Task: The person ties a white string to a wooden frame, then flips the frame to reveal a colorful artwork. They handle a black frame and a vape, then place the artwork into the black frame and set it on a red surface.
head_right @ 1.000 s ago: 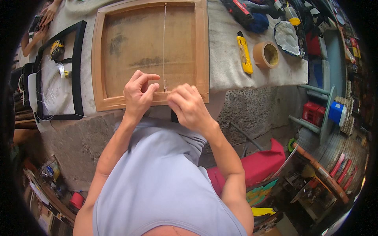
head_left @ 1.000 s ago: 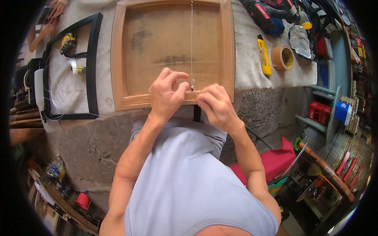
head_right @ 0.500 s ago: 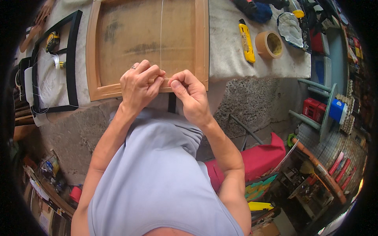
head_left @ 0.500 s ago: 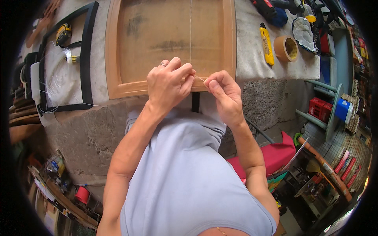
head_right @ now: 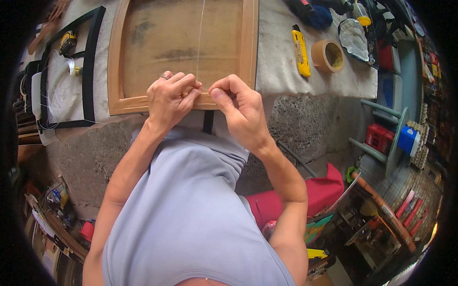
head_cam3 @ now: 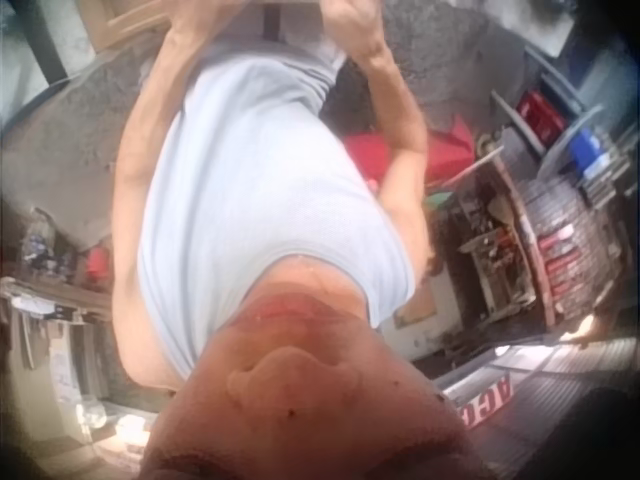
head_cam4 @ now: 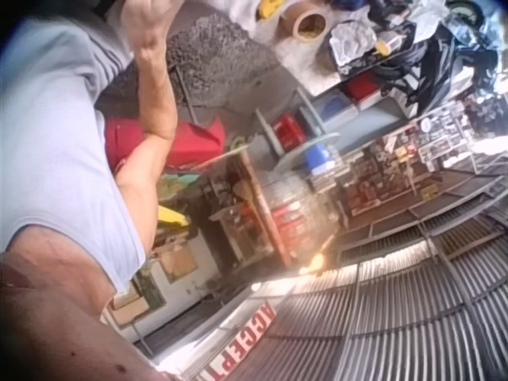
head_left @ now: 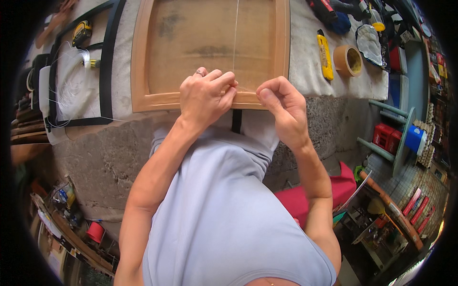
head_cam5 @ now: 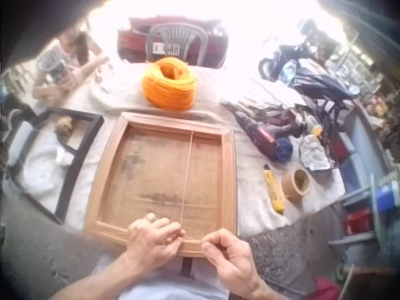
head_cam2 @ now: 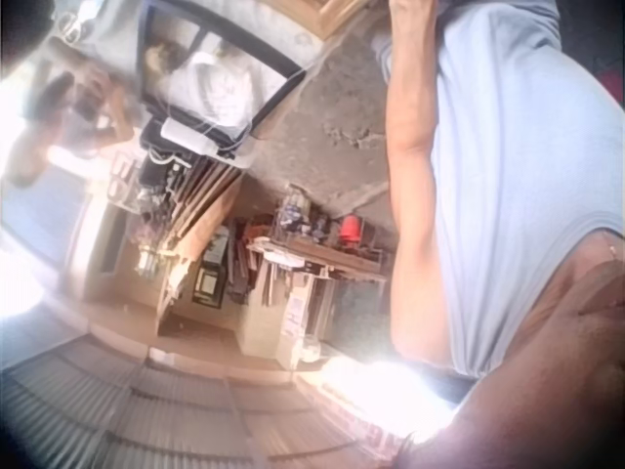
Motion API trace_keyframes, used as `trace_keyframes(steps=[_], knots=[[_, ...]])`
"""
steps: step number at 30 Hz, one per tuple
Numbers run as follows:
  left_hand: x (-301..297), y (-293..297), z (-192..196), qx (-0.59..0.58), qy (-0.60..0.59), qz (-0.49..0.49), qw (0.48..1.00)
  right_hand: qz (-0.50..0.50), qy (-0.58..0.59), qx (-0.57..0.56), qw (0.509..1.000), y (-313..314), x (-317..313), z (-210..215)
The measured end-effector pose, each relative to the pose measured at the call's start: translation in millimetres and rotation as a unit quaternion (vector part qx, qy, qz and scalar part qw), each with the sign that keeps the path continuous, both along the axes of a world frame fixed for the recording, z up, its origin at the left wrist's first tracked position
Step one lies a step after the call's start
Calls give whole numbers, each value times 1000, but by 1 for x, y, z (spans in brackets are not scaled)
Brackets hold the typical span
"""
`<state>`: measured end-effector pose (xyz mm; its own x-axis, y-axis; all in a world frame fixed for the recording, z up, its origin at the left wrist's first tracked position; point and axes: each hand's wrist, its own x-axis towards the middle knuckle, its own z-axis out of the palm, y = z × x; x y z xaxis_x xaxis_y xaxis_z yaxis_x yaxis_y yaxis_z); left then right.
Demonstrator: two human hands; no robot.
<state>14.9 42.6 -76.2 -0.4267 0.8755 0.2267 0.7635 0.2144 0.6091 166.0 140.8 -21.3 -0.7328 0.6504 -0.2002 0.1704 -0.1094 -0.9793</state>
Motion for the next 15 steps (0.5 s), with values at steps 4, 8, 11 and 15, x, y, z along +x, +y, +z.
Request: trace_keyframes(steps=[4,8,11,15], knots=[[-3,-3,6,40,-178,33,983,-31,157,-113,981,-10,-4,-5],[-7,0,14,-69,-167,29,983,-22,211,-122,970,-17,-8,-12],[-7,9,19,-164,-193,6,967,-42,210,-94,972,-18,-13,-20],[-15,14,25,-254,-291,16,922,-99,85,21,991,-8,-23,-37]])
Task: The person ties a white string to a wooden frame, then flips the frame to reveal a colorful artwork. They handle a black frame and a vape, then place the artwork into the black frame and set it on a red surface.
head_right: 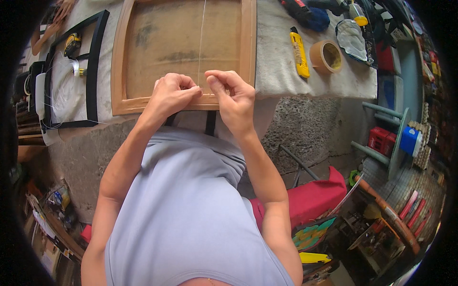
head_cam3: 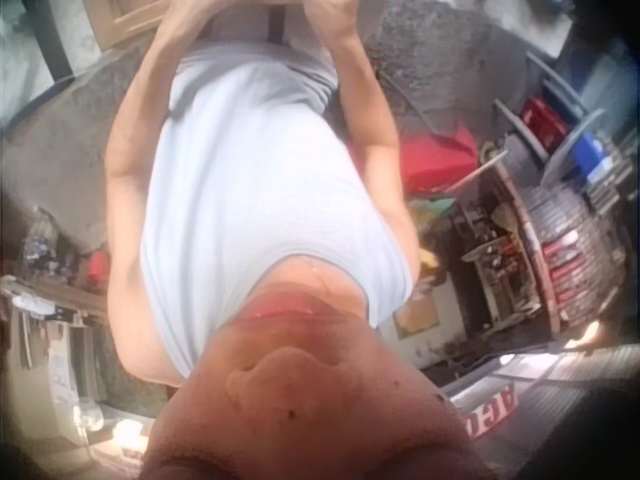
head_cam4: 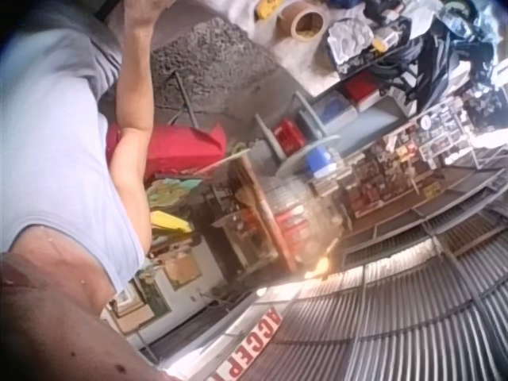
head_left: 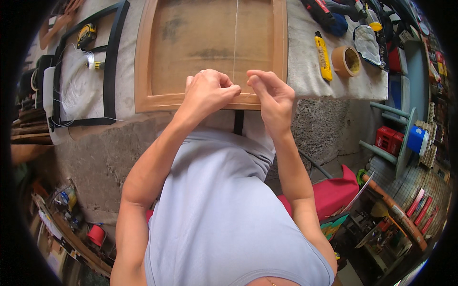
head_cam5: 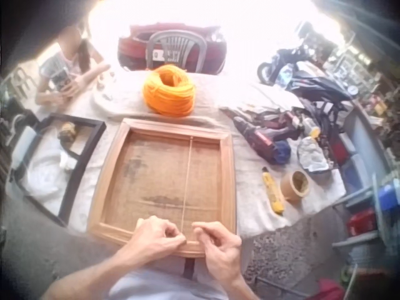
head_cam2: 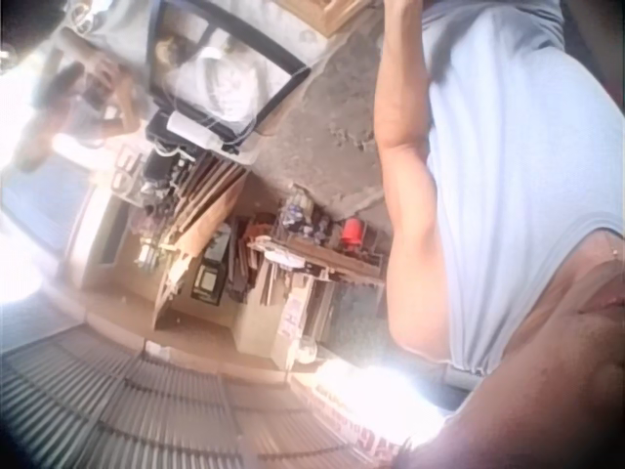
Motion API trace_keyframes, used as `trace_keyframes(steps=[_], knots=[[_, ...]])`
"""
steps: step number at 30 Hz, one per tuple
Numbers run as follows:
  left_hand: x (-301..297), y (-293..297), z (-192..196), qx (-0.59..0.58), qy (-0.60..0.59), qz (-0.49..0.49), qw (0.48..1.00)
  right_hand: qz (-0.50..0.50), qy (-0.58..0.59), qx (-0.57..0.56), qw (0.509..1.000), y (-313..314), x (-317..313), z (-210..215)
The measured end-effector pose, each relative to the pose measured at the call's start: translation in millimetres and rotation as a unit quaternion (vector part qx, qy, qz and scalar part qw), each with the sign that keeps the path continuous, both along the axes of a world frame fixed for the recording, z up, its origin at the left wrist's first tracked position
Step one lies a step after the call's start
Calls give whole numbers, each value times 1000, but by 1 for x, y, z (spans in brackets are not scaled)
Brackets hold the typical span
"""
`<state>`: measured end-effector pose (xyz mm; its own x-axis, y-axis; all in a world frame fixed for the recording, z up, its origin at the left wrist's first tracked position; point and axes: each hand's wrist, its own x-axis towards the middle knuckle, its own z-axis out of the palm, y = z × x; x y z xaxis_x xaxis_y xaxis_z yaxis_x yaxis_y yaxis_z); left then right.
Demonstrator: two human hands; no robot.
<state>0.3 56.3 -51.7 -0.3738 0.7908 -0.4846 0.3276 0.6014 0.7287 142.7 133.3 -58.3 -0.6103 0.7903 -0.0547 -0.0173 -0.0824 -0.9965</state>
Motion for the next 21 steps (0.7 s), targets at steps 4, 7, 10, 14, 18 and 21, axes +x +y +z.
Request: trace_keyframes(steps=[4,7,10,14,18,21], knots=[[-8,-5,-3,19,-42,26,999,41,-176,152,972,8,-3,-8],[-10,-11,-10,116,34,-6,993,82,-192,209,955,14,-4,-8],[-7,-13,-17,236,153,-50,958,142,-182,224,947,20,-5,-6],[-9,-8,-23,332,281,-98,895,176,-180,221,942,22,-6,-5],[-19,-4,-30,366,283,-103,880,175,-172,204,948,21,-8,-8],[-22,-5,-35,375,306,-94,870,184,-174,160,954,22,-9,-10]])
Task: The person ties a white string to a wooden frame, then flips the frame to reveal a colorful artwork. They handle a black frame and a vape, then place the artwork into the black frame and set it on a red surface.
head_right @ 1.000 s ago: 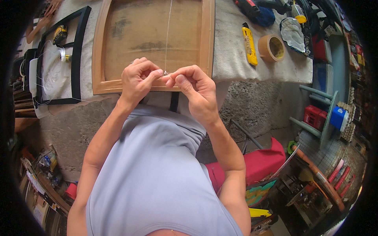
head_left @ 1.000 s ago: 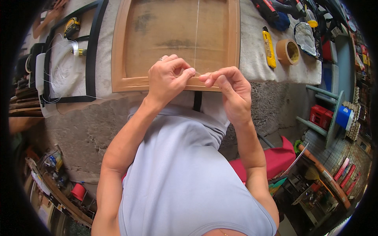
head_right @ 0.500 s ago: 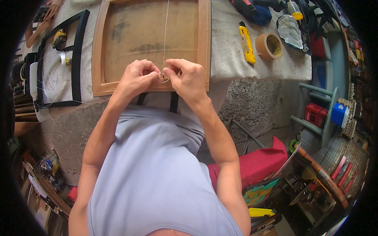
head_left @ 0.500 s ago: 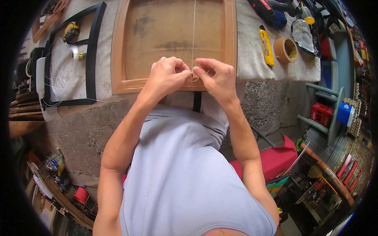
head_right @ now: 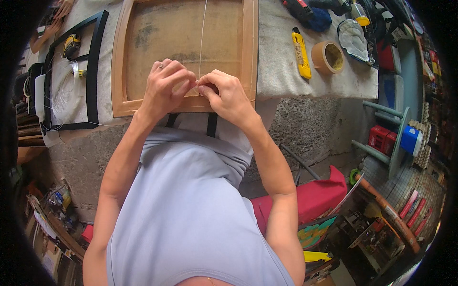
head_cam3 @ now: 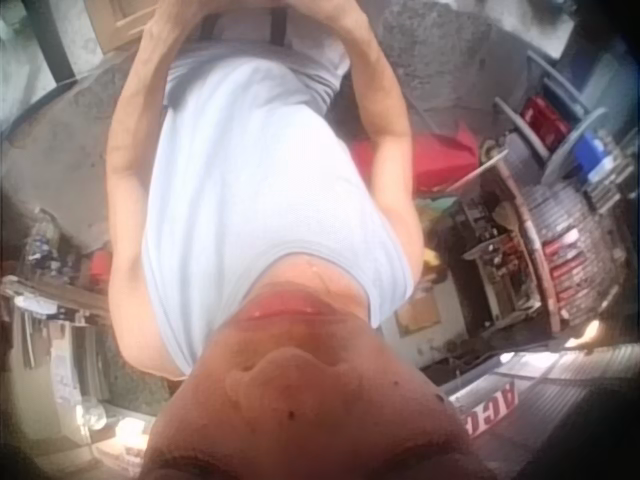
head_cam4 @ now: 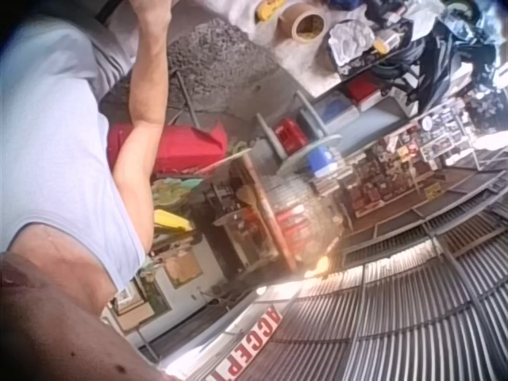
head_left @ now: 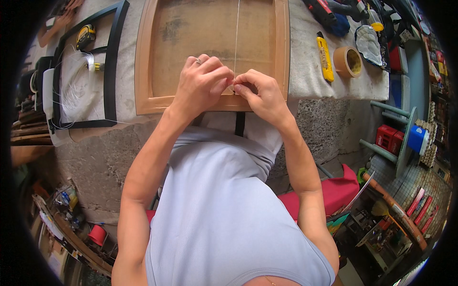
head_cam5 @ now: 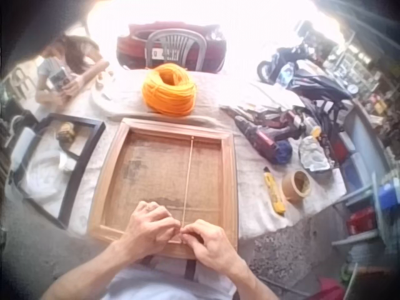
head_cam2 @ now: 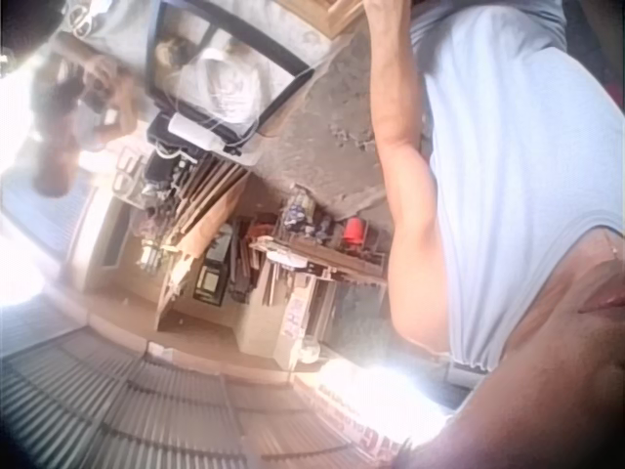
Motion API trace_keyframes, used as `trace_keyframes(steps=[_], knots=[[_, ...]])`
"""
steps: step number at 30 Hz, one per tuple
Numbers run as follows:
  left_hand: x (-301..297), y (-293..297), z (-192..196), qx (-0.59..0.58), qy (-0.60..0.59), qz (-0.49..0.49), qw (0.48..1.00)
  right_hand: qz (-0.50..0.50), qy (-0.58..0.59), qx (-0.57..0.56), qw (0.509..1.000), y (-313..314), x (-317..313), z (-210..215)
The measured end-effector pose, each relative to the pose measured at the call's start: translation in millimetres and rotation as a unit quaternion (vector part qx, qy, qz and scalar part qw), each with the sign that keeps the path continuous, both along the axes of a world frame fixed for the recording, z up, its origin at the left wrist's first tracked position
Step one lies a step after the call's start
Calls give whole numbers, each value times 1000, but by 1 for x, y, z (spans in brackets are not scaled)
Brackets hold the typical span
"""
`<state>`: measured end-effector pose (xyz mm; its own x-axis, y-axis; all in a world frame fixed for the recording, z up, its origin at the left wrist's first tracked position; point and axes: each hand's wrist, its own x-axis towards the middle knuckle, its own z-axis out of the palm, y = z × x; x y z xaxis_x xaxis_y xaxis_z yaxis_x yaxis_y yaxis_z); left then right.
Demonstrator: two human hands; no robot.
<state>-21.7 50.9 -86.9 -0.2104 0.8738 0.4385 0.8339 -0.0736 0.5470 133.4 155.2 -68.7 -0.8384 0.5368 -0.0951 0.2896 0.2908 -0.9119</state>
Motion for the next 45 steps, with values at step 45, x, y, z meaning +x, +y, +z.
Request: trace_keyframes(steps=[45], knots=[[-31,-20,39,-195,-720,-46,665,-50,4,323,945,-13,2,-7]])
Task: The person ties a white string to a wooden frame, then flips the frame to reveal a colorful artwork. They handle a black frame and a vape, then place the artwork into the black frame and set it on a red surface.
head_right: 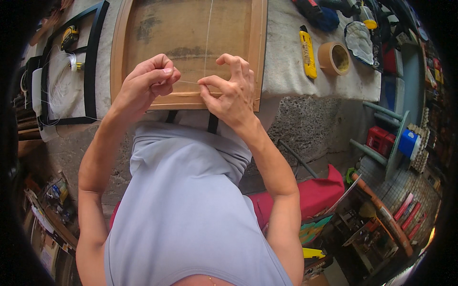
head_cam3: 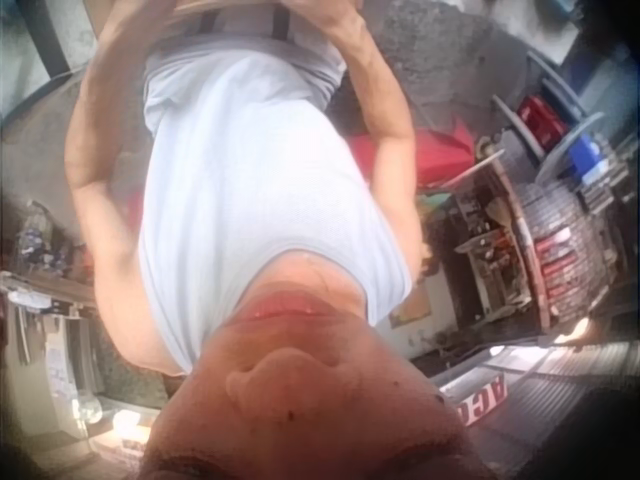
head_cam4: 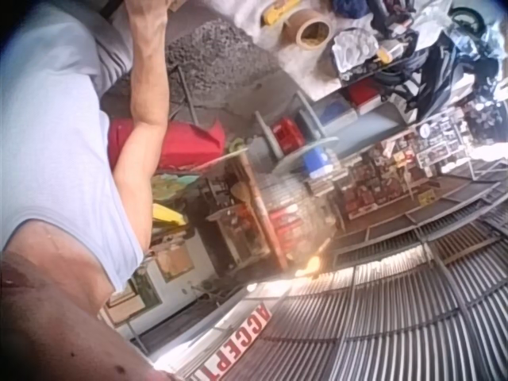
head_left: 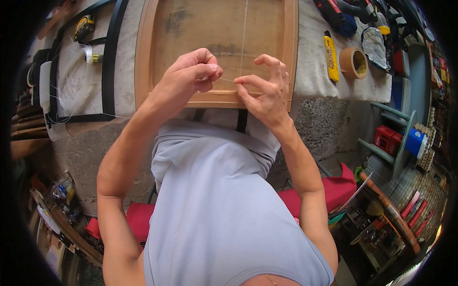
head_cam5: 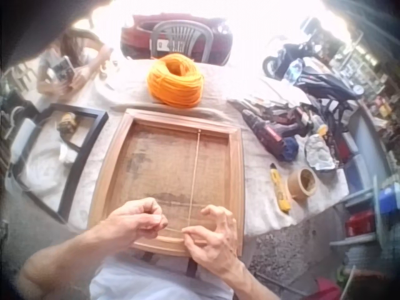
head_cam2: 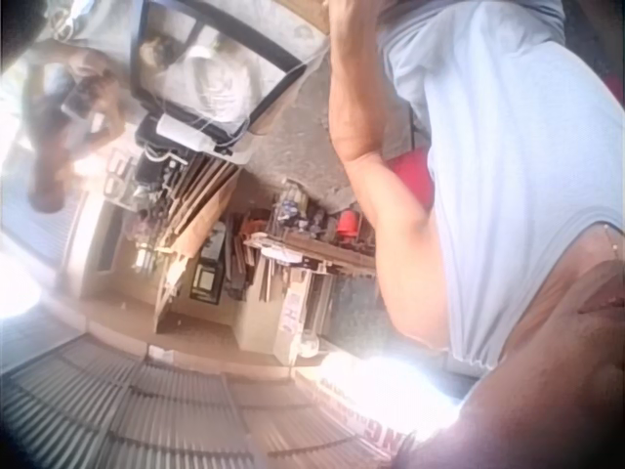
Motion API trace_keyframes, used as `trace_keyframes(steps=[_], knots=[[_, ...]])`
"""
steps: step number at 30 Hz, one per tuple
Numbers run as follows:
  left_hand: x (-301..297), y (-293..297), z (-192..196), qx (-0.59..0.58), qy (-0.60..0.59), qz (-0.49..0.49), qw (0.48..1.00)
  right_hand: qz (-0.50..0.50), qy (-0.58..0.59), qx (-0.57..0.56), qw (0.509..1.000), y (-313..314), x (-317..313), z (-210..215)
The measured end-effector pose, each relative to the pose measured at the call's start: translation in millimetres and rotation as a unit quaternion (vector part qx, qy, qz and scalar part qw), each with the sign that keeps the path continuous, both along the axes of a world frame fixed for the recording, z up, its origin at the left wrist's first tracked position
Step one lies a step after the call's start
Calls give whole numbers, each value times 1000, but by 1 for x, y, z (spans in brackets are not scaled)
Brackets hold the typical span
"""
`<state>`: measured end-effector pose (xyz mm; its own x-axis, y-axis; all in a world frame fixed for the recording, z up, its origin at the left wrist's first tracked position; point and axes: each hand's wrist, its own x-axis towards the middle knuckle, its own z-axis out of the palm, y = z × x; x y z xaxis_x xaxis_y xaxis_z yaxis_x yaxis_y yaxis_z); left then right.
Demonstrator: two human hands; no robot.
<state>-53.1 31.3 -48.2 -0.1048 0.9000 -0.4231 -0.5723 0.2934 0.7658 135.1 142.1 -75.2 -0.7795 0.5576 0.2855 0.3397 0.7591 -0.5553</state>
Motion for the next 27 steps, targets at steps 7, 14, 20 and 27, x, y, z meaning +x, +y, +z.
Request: trace_keyframes(steps=[7,14,20,27], knots=[[17,7,-14,147,642,-119,743,14,1,-19,1000,3,0,0],[14,21,-22,105,485,-135,858,-3,-14,-42,999,3,-1,1],[17,22,-29,83,421,-67,901,-13,-26,-36,999,2,-2,1],[10,18,-25,93,415,-66,902,-14,-40,-40,998,1,-3,2]])
